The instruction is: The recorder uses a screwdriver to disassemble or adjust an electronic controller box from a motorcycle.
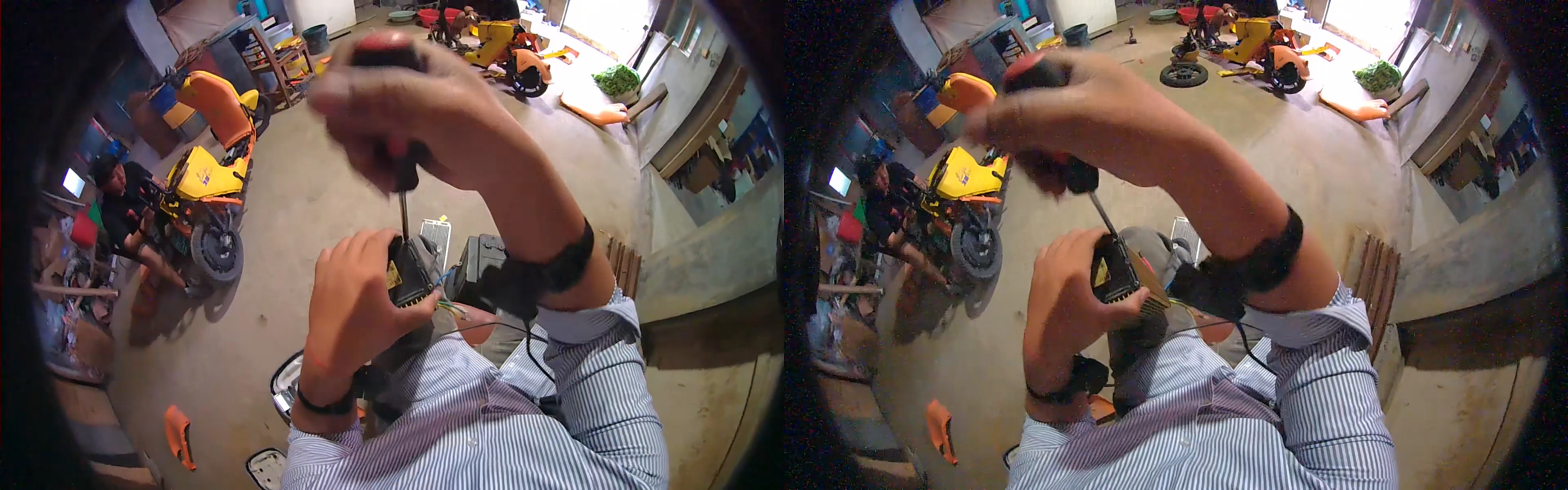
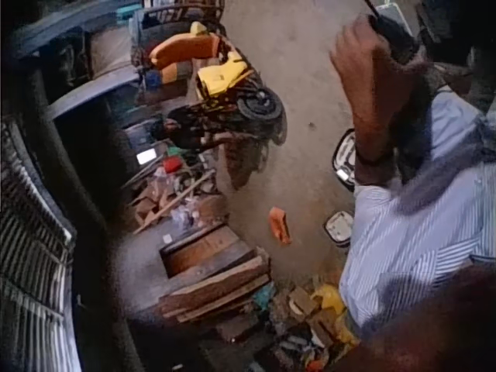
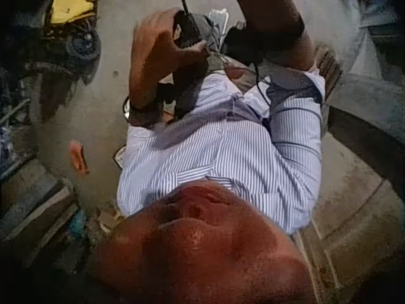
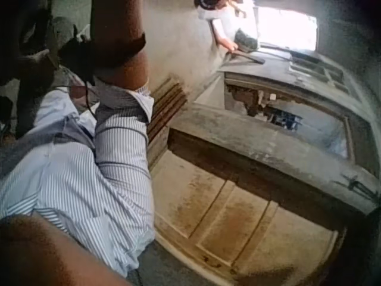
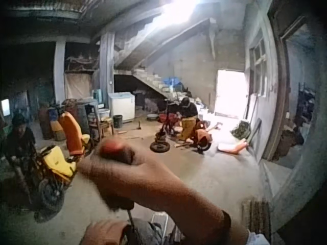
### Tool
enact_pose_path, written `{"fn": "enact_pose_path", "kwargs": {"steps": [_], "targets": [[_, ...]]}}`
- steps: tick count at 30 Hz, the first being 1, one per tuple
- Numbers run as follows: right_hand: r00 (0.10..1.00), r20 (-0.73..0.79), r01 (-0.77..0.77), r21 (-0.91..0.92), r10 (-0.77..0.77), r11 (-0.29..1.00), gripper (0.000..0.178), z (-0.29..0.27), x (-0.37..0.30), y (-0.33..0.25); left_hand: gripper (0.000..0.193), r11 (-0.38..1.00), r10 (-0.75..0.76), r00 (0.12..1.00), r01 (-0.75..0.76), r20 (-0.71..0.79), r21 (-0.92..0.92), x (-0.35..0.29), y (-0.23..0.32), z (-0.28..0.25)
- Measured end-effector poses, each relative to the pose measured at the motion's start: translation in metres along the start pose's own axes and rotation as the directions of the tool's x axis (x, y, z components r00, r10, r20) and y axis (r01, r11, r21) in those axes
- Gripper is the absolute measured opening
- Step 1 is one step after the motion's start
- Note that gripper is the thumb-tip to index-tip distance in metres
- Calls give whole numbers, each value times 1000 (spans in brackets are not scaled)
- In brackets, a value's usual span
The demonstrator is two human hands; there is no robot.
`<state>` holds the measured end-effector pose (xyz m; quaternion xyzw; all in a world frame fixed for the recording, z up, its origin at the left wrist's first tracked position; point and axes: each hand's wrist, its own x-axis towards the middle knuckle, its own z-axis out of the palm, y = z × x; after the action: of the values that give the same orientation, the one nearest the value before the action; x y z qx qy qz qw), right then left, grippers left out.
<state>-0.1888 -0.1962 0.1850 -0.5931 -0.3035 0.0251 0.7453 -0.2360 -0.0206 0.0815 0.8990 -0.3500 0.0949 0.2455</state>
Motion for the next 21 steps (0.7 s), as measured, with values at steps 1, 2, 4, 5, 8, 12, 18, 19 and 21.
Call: {"fn": "enact_pose_path", "kwargs": {"steps": [1, 2, 4, 5, 8, 12, 18, 19, 21], "targets": [[986, 168, -16, 56, 6, 998, 21, -3, 3, 2, 67, 1000, 2, 1000, -2, -2, -1, 0, 1, -1], [944, 331, -41, 108, 3, 993, 20, -3, 6, 5, 67, 1000, 3, 1000, -3, -3, -3, 0, 3, -1], [990, 128, -62, 56, 55, 997, 24, 1, 4, 7, 67, 1000, -5, 1000, 5, 2, -8, 1, 4, 0], [996, -2, -88, 0, 88, 996, 26, 6, 6, 10, 67, 1000, -15, 1000, 15, 9, -12, 4, 4, 0], [946, -318, -5, -201, -61, 980, 30, 27, 2, 19, 66, 999, -26, 1000, 26, -15, -31, 7, 0, 7], [986, -158, 14, -201, -47, 979, 27, 21, 1, 13, 68, 998, -49, 999, 49, -11, -29, 7, 3, 1], [972, 209, -133, 109, 108, 985, 27, -6, 6, 9, 67, 999, -5, 1000, 4, -16, -42, 9, 2, 3], [985, 114, -138, 106, 126, 985, 28, -3, 8, 13, 67, 999, 10, 999, -11, -33, -49, 7, 0, 6], [957, -249, -156, -20, 147, 987, 32, 10, 4, 19, 67, 998, 2, 1000, -4, -23, -59, 6, 0, 8]]}}
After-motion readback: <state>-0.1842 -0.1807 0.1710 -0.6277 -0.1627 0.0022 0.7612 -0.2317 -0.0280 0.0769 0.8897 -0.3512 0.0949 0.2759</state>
